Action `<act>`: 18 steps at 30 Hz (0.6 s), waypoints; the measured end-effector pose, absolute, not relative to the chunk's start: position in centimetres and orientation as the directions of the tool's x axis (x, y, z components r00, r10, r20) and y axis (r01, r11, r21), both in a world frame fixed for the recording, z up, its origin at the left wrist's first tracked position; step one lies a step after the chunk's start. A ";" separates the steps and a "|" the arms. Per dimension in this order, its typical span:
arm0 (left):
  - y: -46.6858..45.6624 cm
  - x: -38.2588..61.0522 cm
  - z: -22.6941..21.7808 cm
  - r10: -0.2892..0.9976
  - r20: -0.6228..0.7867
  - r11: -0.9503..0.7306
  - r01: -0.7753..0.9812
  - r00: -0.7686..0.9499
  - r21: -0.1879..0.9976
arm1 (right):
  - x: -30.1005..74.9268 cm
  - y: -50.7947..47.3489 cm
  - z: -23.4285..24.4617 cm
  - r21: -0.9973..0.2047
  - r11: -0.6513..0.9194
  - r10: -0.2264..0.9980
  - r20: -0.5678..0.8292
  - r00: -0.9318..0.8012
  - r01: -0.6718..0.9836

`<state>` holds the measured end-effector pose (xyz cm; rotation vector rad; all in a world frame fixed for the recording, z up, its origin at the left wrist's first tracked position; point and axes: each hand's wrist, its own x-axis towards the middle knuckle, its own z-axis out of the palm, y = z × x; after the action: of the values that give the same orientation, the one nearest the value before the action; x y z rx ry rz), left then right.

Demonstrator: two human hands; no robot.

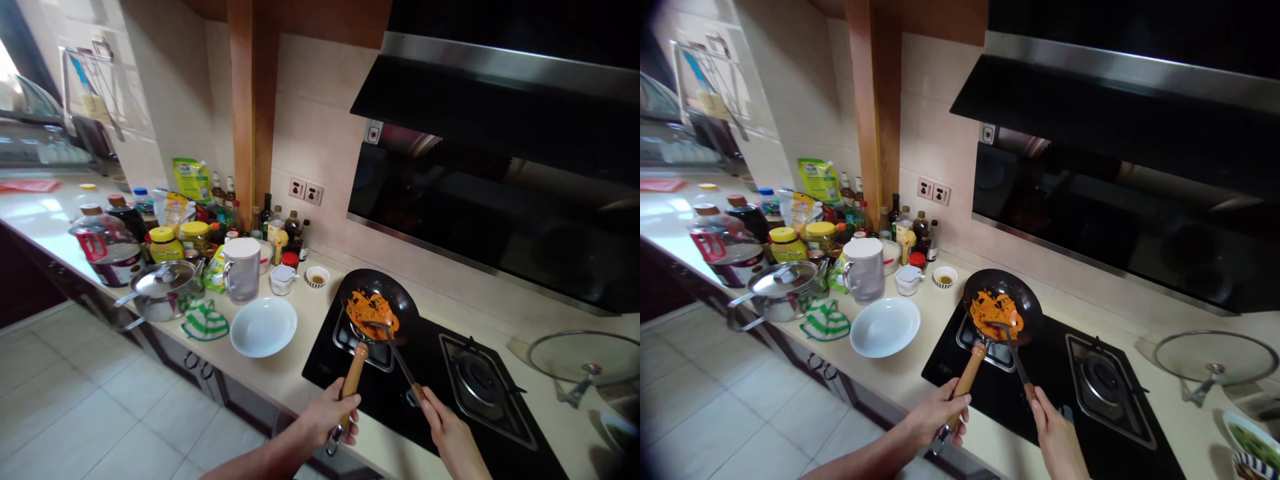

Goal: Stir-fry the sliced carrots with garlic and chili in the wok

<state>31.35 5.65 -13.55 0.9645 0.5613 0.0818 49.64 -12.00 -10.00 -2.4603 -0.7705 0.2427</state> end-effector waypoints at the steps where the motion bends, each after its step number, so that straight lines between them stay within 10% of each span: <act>1: 5.5 31.4 -13.5 0.314 -0.426 0.571 0.189 0.849 0.799 | 49.5 -11.4 -10.1 -0.531 -0.694 0.582 -0.015 0.813 0.487; 18: 4.9 29.3 -14.3 0.370 -0.321 0.513 0.097 0.872 0.853 | 50.0 -11.6 -7.1 -0.490 -0.708 0.593 -0.021 0.805 0.509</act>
<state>29.26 4.88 -14.34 1.0308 0.5079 0.1732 49.97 -11.65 -7.09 -2.5208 -0.8204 0.2426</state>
